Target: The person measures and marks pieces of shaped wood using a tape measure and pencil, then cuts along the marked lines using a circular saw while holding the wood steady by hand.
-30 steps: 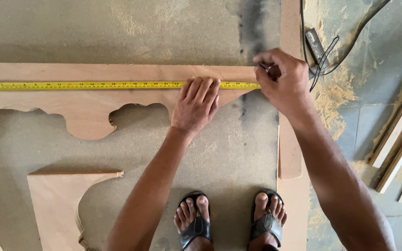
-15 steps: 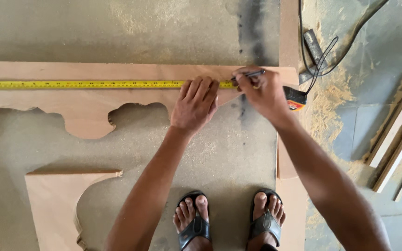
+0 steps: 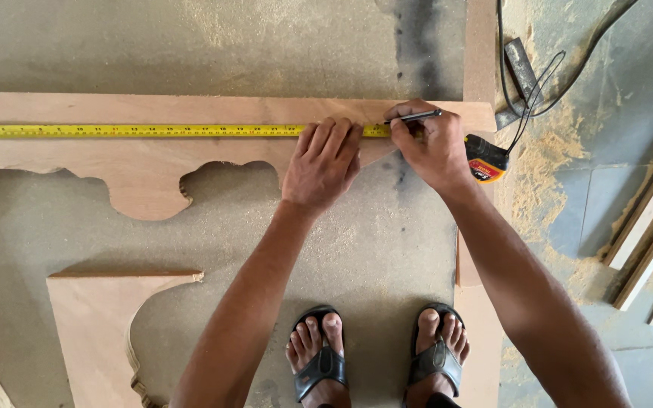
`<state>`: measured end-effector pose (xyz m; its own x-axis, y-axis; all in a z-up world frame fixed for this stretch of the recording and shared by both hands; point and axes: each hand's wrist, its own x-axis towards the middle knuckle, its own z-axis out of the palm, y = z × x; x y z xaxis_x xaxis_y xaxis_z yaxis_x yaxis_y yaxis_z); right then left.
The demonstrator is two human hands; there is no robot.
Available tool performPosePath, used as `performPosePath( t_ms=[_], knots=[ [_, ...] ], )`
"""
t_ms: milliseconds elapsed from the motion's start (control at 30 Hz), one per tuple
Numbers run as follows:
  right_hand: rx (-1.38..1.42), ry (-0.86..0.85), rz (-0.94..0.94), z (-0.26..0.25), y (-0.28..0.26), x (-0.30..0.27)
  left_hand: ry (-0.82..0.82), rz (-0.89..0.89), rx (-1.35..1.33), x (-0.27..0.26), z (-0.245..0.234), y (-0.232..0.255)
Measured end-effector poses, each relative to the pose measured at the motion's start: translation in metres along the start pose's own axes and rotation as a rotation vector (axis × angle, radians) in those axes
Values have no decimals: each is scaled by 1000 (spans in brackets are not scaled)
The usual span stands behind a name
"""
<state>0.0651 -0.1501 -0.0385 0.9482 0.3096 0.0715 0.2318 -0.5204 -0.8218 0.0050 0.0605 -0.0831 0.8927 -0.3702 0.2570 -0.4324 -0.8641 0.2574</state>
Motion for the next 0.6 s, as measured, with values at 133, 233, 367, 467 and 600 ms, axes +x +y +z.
performPosePath(
  t_ms=[133,233,367,467,600],
  knots=[
    [-21,-17,101,-1,-2,2,1,-8,11,0,-1,1],
    [-31,-30,87,-1,-4,2,-3,-5,19,0,0,0],
    [-7,-32,108,1,-4,2,-16,-1,43,-2,4,-1],
    [-3,-31,104,0,-4,2,6,11,70,-2,7,-1],
    [-23,-16,47,1,-3,1,-8,9,64,-2,7,-1]
  ],
)
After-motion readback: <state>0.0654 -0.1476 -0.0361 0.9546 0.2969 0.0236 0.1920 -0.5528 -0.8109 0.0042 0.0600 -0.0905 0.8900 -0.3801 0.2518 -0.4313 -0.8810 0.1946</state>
